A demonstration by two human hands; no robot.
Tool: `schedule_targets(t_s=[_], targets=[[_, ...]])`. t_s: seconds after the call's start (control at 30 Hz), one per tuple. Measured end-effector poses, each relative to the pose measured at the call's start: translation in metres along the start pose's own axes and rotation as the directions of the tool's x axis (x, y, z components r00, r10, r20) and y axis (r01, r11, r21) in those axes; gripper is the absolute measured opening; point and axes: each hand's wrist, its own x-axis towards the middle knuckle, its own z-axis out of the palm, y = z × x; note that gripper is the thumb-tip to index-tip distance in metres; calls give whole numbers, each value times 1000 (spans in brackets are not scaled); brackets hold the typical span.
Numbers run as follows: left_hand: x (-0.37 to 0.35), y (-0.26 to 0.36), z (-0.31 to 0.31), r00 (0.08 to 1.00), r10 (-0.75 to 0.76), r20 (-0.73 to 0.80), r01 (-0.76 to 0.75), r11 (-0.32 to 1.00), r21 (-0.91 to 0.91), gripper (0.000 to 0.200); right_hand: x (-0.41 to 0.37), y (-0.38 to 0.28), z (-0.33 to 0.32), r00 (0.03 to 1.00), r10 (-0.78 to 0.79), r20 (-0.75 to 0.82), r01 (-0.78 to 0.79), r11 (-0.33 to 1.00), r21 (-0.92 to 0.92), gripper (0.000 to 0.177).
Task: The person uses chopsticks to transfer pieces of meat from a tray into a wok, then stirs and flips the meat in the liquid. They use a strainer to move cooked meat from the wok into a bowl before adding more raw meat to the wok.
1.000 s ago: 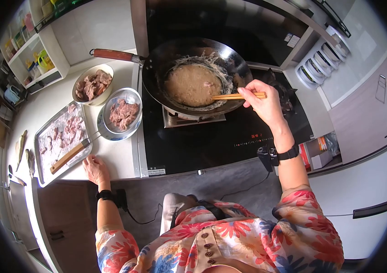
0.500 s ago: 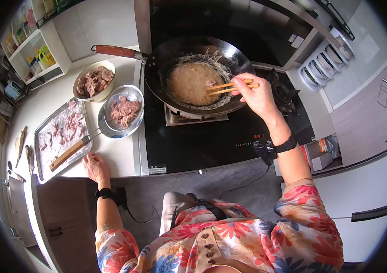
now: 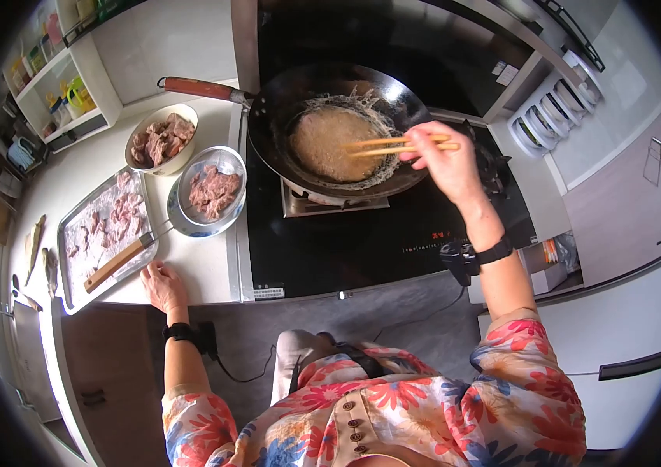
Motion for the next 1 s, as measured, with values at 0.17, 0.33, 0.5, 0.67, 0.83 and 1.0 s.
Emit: schedule_targets(t_s=[0.17, 0.33, 0.5, 0.67, 0.83, 1.0], targets=[[1, 1, -1, 1000, 1, 15, -1, 1000, 5, 11, 14, 30, -16, 990, -37, -134, 18, 990, -137, 17], [0, -2, 1, 1000, 8, 0, -8, 1000, 0, 12, 9, 30, -14, 996, 2, -86, -14, 991, -137, 18], [1, -4, 3, 1000, 19, 4, -19, 1000, 16, 12, 5, 12, -16, 992, -12, -126, 1, 997, -80, 19], [1, -2, 0, 1000, 16, 6, -16, 1000, -4, 12, 2, 25, -6, 999, 1, -36, -3, 999, -38, 19], [0, -1, 0, 1000, 28, -2, -28, 1000, 6, 11, 3, 21, -16, 990, -12, -140, 8, 999, -32, 17], [0, 0, 0, 1000, 11, 5, -11, 1000, 3, 11, 3, 34, -14, 992, 14, -129, -32, 989, -142, 16]])
